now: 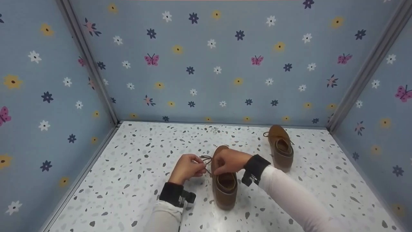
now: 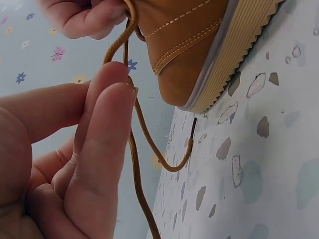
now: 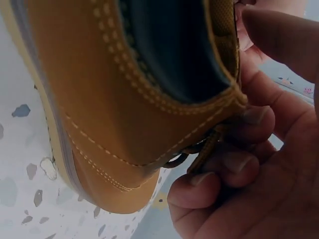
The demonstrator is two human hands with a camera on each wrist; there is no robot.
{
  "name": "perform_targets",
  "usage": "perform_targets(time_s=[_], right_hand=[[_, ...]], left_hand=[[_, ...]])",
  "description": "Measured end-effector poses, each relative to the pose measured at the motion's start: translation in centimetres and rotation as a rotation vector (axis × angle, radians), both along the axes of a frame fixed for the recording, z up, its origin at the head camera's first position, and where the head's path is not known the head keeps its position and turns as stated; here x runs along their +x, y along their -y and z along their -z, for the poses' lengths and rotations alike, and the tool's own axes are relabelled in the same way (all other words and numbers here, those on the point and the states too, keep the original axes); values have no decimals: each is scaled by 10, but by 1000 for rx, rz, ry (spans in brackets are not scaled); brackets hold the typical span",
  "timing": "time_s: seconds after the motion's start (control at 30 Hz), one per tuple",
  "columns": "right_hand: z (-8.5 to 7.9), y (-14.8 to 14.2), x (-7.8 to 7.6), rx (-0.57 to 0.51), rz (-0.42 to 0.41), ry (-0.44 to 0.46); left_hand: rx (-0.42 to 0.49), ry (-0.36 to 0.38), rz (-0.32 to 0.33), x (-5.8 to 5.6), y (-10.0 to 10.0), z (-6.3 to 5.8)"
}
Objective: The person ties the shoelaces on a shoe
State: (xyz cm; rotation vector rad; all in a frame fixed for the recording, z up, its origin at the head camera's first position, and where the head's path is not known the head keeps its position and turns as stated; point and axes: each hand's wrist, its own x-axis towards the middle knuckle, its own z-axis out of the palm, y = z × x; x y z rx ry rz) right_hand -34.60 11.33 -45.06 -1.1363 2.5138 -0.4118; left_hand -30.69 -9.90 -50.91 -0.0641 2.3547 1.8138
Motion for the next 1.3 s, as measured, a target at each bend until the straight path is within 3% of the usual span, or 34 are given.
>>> perform_targets(time_s=[0.43, 0.6, 0.77, 0.87, 1.0, 1.17, 1.3], right_hand=[[-3, -2, 0, 2, 61, 71], [-6, -5, -1, -9, 29, 45], [-5, -8, -4, -63, 67, 26], [-4, -9, -4, -91, 94, 34], [-5, -12, -6, -113, 117, 36], [-9, -18, -7, -135, 128, 28], [-10, -20, -9, -141, 112, 23]], left_hand=[[31, 24, 19, 1, -1, -1], [43, 32, 24, 0, 0, -1], [48, 13, -17, -1, 5, -1], [-40, -16, -41, 1, 9, -2], [-258, -80, -24, -1, 11, -6], [-554, -187, 26, -14, 8, -10], [-645, -186, 90, -26, 2, -7]])
